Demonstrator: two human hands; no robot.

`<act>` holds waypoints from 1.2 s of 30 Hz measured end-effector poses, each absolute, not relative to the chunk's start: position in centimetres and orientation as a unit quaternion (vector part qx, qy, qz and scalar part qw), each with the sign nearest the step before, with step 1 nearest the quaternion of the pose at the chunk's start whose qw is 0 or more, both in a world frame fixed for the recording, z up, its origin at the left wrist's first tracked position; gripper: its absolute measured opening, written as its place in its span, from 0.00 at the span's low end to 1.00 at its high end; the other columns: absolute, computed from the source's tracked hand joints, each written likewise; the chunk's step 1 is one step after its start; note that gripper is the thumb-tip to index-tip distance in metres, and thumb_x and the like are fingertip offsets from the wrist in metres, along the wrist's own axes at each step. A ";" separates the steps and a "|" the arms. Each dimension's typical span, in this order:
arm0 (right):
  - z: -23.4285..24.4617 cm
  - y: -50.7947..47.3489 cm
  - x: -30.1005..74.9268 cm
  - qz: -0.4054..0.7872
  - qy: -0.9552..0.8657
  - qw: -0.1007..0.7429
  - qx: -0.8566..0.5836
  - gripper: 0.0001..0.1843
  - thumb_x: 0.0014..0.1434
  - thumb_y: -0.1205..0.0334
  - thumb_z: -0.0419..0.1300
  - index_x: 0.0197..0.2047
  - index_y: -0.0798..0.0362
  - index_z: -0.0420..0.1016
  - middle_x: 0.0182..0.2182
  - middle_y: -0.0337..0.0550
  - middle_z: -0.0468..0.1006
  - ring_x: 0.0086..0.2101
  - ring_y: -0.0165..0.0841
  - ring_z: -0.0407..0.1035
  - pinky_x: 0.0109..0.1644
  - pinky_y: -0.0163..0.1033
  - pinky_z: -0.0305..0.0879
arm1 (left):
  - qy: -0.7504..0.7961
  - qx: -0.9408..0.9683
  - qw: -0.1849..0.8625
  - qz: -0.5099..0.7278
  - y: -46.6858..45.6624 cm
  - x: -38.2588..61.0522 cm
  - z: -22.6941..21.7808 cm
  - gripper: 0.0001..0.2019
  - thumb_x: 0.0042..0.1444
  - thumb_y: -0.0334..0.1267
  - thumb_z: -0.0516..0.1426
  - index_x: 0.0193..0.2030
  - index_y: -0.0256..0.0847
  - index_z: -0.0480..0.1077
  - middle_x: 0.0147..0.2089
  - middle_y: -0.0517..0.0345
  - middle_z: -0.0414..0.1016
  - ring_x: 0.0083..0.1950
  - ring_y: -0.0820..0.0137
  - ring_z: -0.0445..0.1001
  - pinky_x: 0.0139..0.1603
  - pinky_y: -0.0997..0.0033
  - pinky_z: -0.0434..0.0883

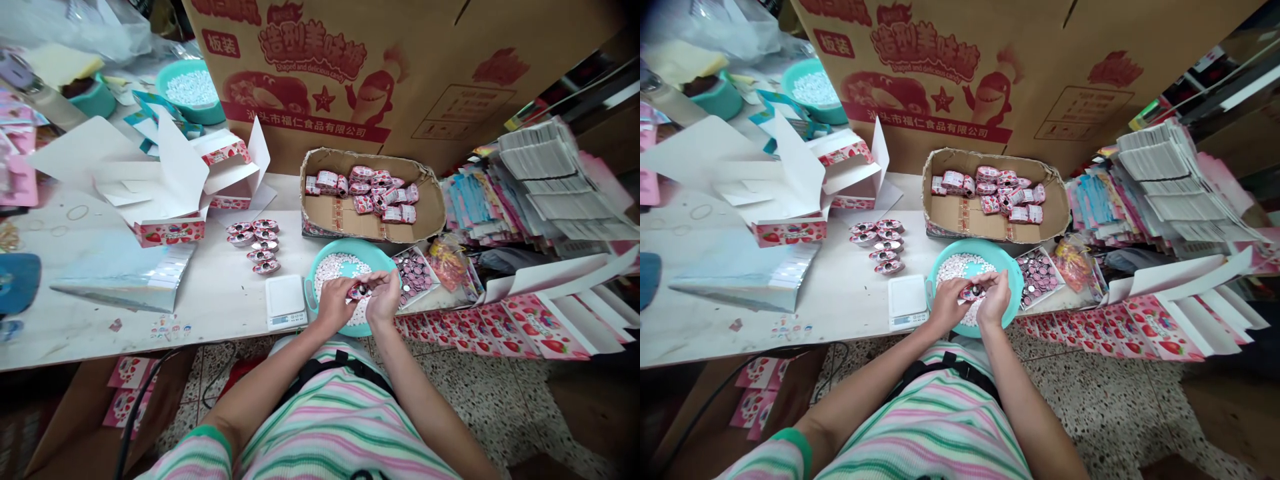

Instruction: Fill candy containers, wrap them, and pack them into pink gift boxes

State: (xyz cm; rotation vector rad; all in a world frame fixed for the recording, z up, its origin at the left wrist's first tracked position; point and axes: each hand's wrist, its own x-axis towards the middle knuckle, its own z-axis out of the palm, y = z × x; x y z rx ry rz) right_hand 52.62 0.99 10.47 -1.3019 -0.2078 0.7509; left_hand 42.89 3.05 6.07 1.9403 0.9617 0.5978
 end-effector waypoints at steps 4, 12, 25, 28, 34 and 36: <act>10.5 1.3 52.3 0.337 -0.085 0.723 -0.597 0.26 0.57 0.40 0.48 0.21 0.51 0.66 0.17 0.37 0.68 0.22 0.29 0.66 0.33 0.37 0.64 | 0.385 0.759 0.457 0.259 3.2 42.5 5.7 0.24 0.45 0.28 0.61 0.51 0.48 0.69 0.47 0.55 0.74 0.49 0.60 0.70 0.51 0.59 0.63; 10.3 1.6 51.2 0.401 -0.104 0.726 -0.548 0.24 0.59 0.43 0.50 0.21 0.52 0.68 0.19 0.38 0.68 0.24 0.28 0.65 0.34 0.36 0.63 | 0.392 0.722 0.503 0.269 2.2 41.9 4.4 0.24 0.45 0.29 0.61 0.51 0.45 0.69 0.48 0.54 0.74 0.49 0.61 0.71 0.50 0.62 0.67; 6.5 -4.0 57.5 0.280 -0.052 0.680 -0.676 0.24 0.56 0.42 0.51 0.23 0.54 0.67 0.20 0.36 0.68 0.22 0.27 0.65 0.32 0.36 0.64 | 0.653 0.557 0.394 0.329 4.2 28.2 -1.5 0.20 0.46 0.41 0.63 0.48 0.44 0.70 0.46 0.56 0.75 0.46 0.63 0.74 0.49 0.63 0.70; 5.2 -5.5 57.2 0.271 -0.035 0.644 -0.714 0.24 0.55 0.41 0.52 0.23 0.54 0.67 0.19 0.36 0.68 0.22 0.27 0.65 0.30 0.35 0.64 | 0.649 0.565 0.400 0.315 5.0 26.9 -3.5 0.20 0.45 0.41 0.62 0.47 0.43 0.69 0.45 0.56 0.76 0.46 0.64 0.74 0.49 0.64 0.71; 4.4 -6.8 56.1 0.261 -0.036 0.629 -0.732 0.25 0.53 0.40 0.55 0.22 0.55 0.68 0.18 0.36 0.69 0.21 0.27 0.65 0.28 0.34 0.65 | 0.603 0.632 0.396 0.283 6.1 26.9 -5.7 0.18 0.47 0.39 0.61 0.47 0.43 0.69 0.47 0.56 0.75 0.48 0.65 0.73 0.52 0.65 0.69; 4.5 -7.0 56.0 0.256 -0.027 0.632 -0.731 0.24 0.52 0.41 0.56 0.22 0.55 0.68 0.18 0.36 0.69 0.21 0.27 0.65 0.28 0.34 0.65 | 0.593 0.653 0.388 0.267 6.1 27.1 -6.3 0.18 0.48 0.38 0.61 0.47 0.42 0.69 0.47 0.54 0.75 0.48 0.65 0.73 0.52 0.64 0.69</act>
